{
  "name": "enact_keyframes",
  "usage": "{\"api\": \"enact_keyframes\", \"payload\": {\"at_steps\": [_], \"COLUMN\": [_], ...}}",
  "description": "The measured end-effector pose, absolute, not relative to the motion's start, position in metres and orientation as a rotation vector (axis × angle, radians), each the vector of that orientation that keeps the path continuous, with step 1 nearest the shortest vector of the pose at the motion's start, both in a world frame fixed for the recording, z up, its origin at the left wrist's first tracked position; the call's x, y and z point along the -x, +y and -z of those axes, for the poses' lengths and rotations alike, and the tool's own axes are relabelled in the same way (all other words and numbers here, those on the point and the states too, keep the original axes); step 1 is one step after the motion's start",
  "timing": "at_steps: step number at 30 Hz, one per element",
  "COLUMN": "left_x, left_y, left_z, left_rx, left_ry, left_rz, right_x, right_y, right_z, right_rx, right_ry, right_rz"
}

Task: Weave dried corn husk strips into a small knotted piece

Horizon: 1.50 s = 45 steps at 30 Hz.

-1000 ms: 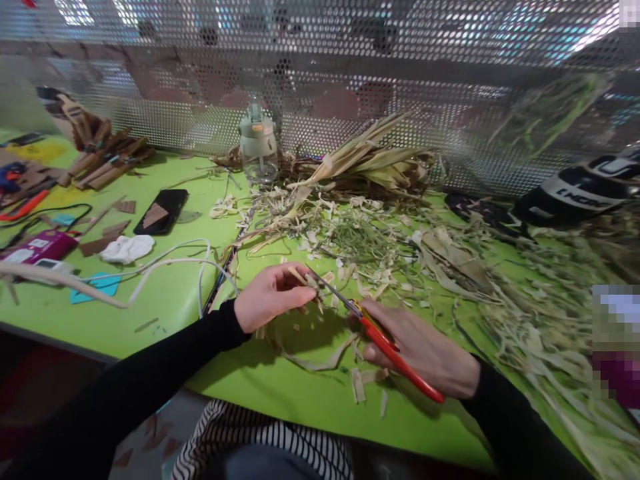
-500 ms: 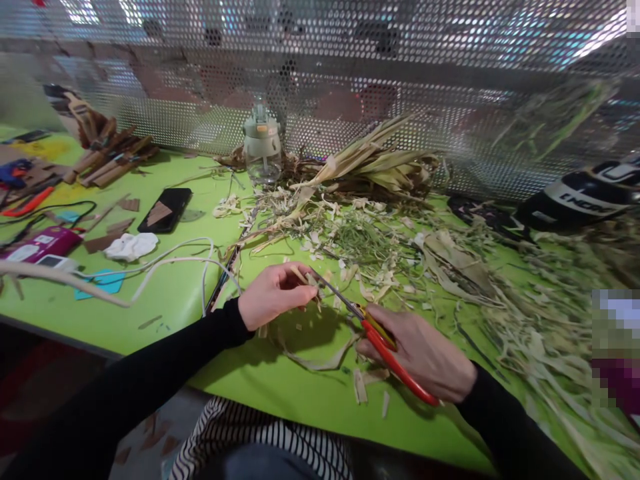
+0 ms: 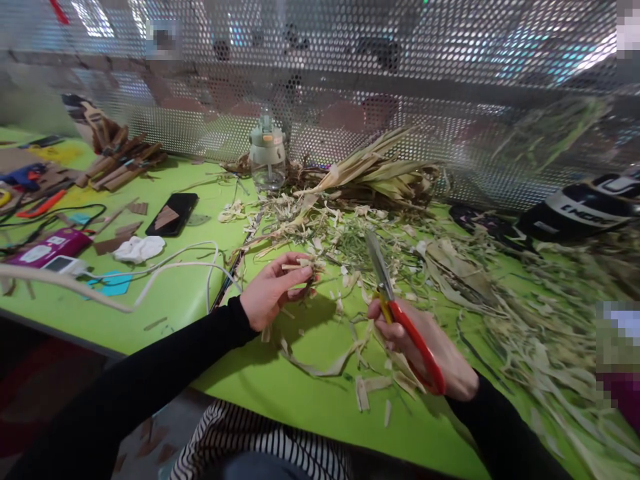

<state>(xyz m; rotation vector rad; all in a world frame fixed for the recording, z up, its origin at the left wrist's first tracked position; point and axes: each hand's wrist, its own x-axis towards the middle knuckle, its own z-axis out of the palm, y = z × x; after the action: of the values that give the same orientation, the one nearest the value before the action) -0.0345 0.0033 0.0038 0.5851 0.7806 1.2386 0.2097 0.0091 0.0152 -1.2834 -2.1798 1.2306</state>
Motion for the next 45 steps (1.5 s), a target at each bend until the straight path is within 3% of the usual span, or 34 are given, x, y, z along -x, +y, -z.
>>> {"api": "enact_keyframes", "payload": {"at_steps": [7, 15, 22, 27, 32, 38, 41, 45], "left_x": [0.032, 0.030, 0.032, 0.032, 0.035, 0.028, 0.023, 0.021], "left_y": [0.006, 0.002, -0.001, -0.001, -0.001, -0.003, -0.005, -0.007], "left_z": [-0.001, -0.002, -0.001, -0.003, -0.008, -0.006, -0.002, 0.003], "left_rx": [-0.540, -0.703, -0.904, -0.701, -0.612, -0.607, -0.626, -0.696], "left_ry": [0.748, 0.805, 0.858, 0.778, 0.747, 0.722, 0.745, 0.756], "left_rz": [-1.319, -1.318, -1.289, -1.285, -1.266, -1.211, -1.172, -1.120], "right_x": [-0.199, -0.194, -0.196, -0.200, -0.205, -0.199, -0.175, -0.152], "right_y": [-0.003, -0.006, -0.005, 0.004, 0.010, 0.003, 0.001, 0.002], "right_z": [-0.017, -0.018, -0.023, -0.022, -0.021, -0.038, -0.042, -0.035], "right_rx": [1.151, 1.208, 1.364, 1.439, 1.787, 1.473, 1.283, 1.135], "right_ry": [-2.177, -2.303, -2.411, -2.333, -2.399, -2.451, -2.402, -2.359], "right_rz": [-1.340, -1.170, -0.762, -0.641, -0.459, -0.162, -0.392, -0.361]}}
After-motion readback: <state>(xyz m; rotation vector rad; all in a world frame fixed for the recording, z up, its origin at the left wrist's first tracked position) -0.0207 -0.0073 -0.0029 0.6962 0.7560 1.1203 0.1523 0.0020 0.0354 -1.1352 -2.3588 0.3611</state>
